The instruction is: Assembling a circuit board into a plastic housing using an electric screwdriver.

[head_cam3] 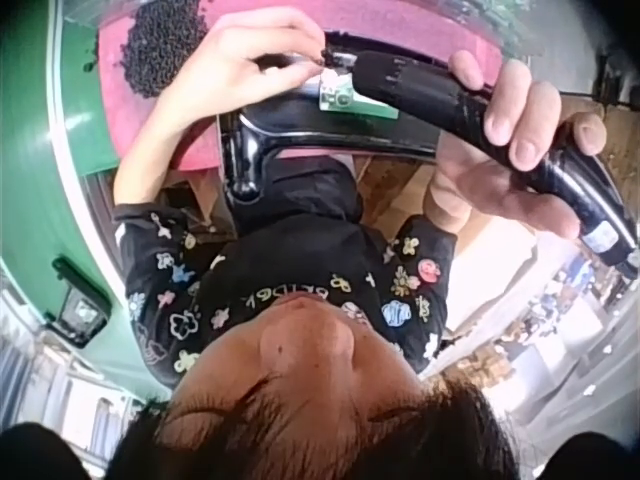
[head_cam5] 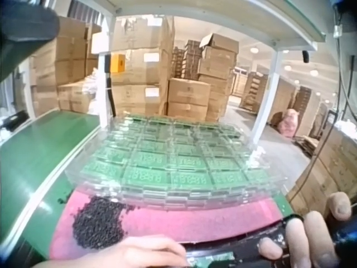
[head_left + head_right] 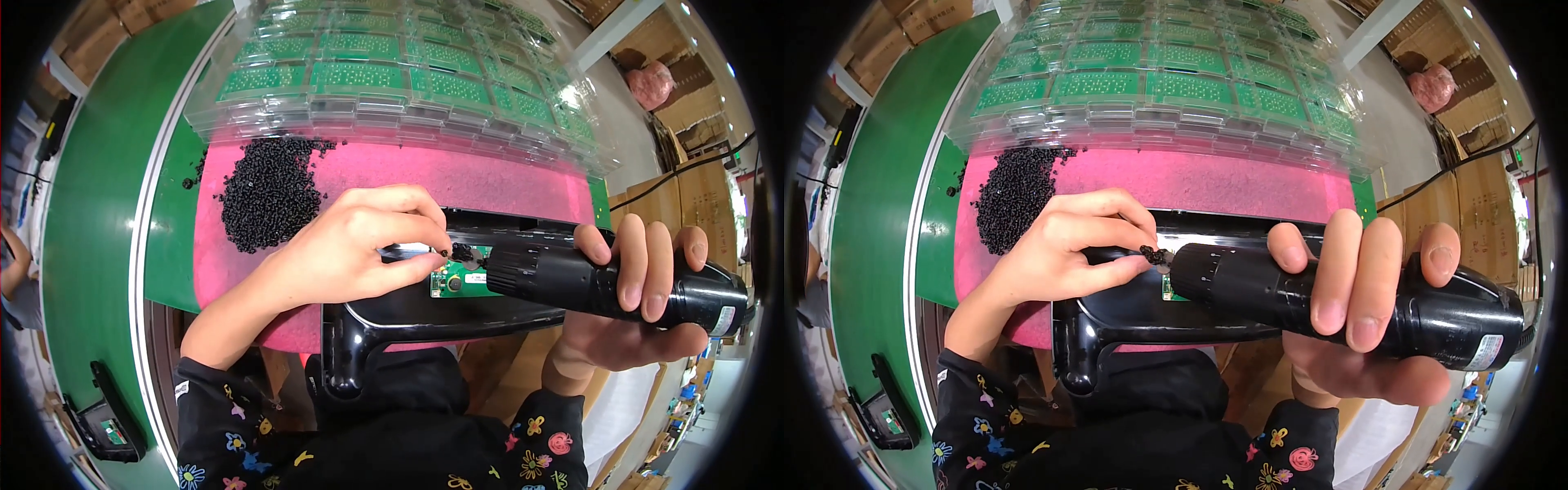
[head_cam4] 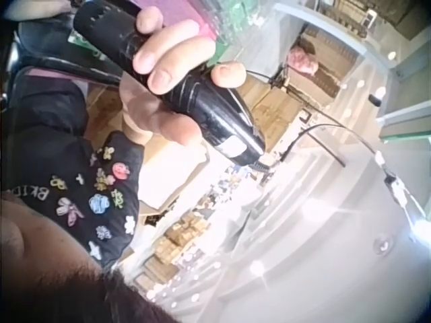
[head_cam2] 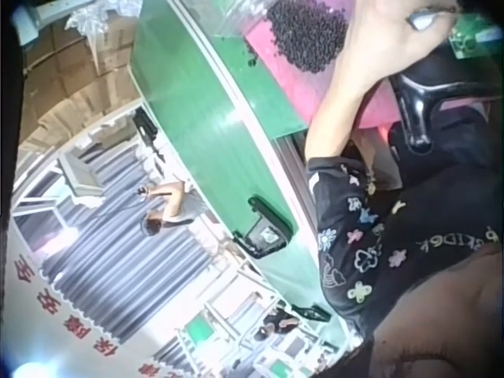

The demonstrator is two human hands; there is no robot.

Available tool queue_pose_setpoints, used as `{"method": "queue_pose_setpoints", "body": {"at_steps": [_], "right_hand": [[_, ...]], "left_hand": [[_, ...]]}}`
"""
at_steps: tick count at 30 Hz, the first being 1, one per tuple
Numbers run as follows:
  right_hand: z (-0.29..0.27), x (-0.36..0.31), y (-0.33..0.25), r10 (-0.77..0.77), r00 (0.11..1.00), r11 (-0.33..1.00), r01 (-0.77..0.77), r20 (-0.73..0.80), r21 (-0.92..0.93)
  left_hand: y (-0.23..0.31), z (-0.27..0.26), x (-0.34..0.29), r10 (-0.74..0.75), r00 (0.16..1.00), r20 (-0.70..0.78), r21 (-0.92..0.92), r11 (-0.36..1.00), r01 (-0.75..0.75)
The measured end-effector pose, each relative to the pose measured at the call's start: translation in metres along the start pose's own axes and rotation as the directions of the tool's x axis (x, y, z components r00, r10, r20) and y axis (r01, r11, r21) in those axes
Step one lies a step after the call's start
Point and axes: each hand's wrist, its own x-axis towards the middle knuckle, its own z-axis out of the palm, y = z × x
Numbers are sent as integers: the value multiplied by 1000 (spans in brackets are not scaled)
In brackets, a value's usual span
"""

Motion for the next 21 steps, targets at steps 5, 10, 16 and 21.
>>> {"method": "queue_pose_setpoints", "body": {"at_steps": [5, 10, 16, 21], "right_hand": [[-4, -4, 0, 28, 999, 999, -26, 40, -38], [-3, -5, 1, 40, 998, 998, -37, 55, -51], [-1, -4, 2, 47, 997, 997, -43, 53, -71], [-5, -3, 6, 45, 998, 995, -41, 37, -89]], "left_hand": [[4, 3, -2, 12, 1000, 13, 18, 1000, -12], [1, 4, -2, 77, 995, 58, 30, 996, -79], [0, 3, -3, 45, 995, 88, 42, 998, -48], [10, 0, 6, 43, 996, -82, -11, 999, -44]]}}
